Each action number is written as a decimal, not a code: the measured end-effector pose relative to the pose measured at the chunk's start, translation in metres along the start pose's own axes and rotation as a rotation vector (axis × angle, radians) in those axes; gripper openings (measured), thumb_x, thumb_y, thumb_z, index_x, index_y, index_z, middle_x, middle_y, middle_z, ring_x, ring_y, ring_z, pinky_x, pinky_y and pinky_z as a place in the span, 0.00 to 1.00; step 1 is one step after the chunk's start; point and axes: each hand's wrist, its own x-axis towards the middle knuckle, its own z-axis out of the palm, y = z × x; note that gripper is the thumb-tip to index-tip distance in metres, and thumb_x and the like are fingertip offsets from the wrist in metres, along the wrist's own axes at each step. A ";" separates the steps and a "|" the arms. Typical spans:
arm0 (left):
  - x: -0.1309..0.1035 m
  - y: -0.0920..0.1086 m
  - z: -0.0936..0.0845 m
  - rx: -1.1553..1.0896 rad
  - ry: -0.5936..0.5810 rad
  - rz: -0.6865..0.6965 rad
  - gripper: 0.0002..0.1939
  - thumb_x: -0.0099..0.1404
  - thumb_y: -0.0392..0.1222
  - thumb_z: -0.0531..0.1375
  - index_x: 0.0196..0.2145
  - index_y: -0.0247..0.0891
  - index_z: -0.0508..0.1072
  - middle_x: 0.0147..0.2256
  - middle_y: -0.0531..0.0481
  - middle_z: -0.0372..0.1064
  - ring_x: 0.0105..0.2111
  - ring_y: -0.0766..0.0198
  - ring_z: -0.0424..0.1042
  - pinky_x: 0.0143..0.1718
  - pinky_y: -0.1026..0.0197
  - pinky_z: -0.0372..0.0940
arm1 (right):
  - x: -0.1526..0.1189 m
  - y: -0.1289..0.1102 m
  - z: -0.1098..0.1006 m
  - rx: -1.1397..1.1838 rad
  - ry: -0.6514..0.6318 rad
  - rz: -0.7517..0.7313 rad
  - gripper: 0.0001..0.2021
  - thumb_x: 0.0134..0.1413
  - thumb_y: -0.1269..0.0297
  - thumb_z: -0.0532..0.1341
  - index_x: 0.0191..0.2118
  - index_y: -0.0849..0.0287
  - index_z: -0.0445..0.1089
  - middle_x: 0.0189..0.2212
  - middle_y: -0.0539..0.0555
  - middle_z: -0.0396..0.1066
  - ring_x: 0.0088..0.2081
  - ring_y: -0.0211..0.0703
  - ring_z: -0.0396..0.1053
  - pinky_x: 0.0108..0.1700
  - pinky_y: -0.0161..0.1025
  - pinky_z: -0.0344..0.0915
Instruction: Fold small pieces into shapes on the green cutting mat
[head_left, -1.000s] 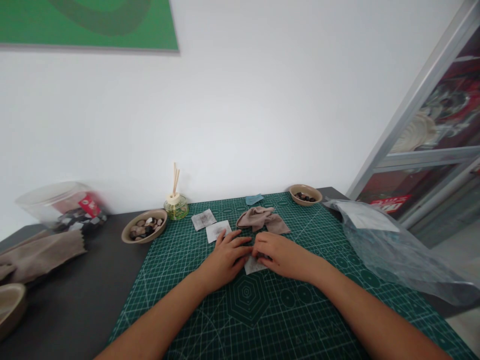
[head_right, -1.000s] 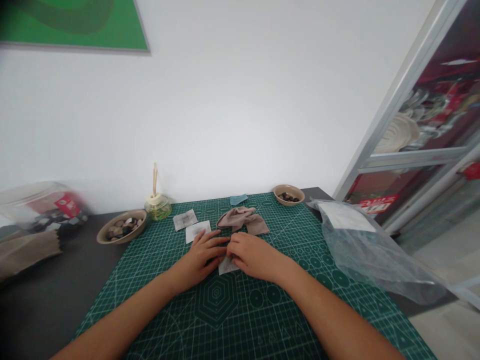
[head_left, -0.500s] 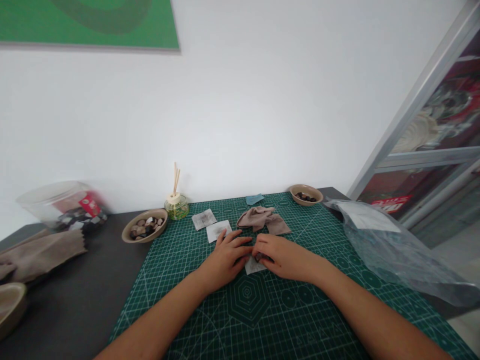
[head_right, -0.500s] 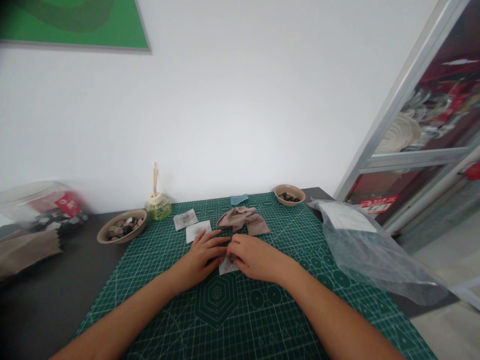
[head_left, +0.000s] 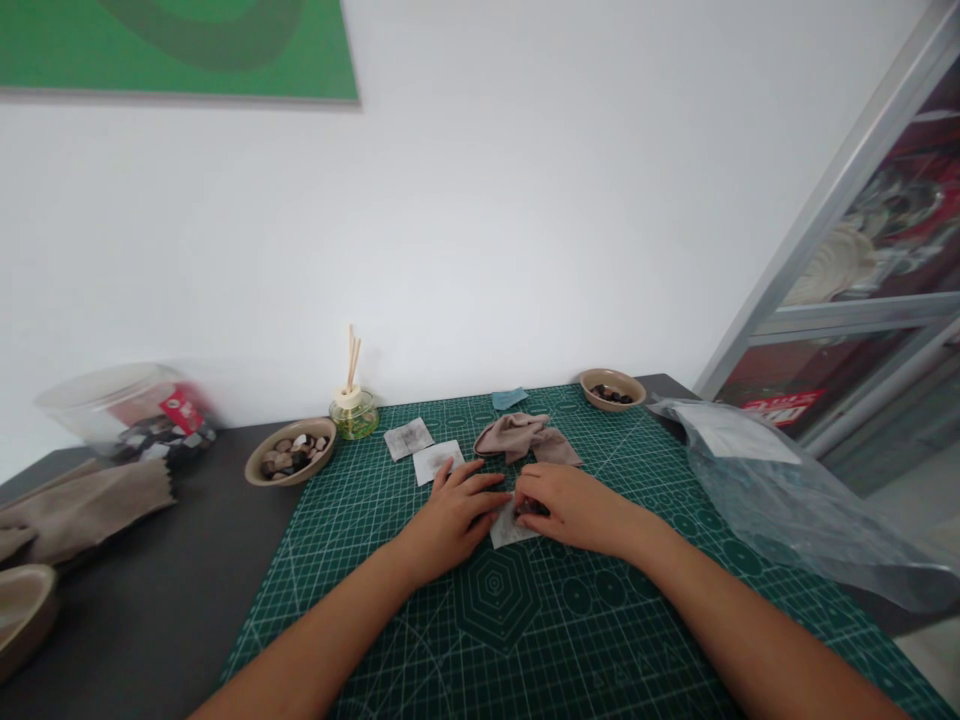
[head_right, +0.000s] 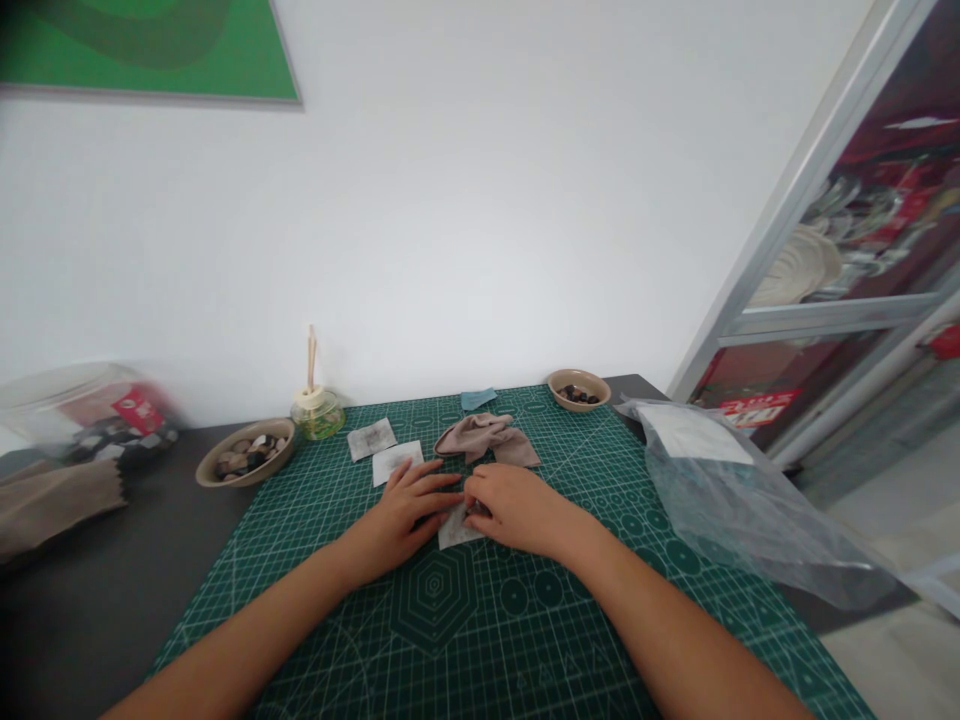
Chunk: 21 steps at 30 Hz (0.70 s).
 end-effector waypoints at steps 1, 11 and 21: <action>0.000 0.000 0.000 -0.002 0.001 0.000 0.18 0.66 0.34 0.54 0.51 0.48 0.70 0.57 0.51 0.63 0.60 0.49 0.51 0.60 0.35 0.39 | 0.000 0.000 0.000 0.004 -0.005 0.005 0.03 0.52 0.68 0.61 0.33 0.62 0.69 0.33 0.53 0.69 0.35 0.44 0.66 0.37 0.38 0.60; 0.000 -0.002 0.002 -0.012 0.014 0.017 0.17 0.65 0.33 0.54 0.50 0.48 0.70 0.56 0.51 0.63 0.60 0.49 0.52 0.60 0.35 0.38 | -0.001 -0.001 0.000 0.037 0.007 -0.038 0.05 0.54 0.70 0.59 0.37 0.61 0.69 0.36 0.55 0.67 0.39 0.45 0.66 0.41 0.39 0.61; 0.000 -0.003 0.002 -0.008 0.017 0.021 0.16 0.65 0.33 0.54 0.48 0.47 0.71 0.56 0.50 0.63 0.60 0.49 0.51 0.59 0.35 0.39 | -0.001 -0.001 0.000 0.025 0.002 -0.063 0.05 0.54 0.70 0.59 0.37 0.61 0.70 0.36 0.55 0.68 0.38 0.44 0.66 0.41 0.39 0.61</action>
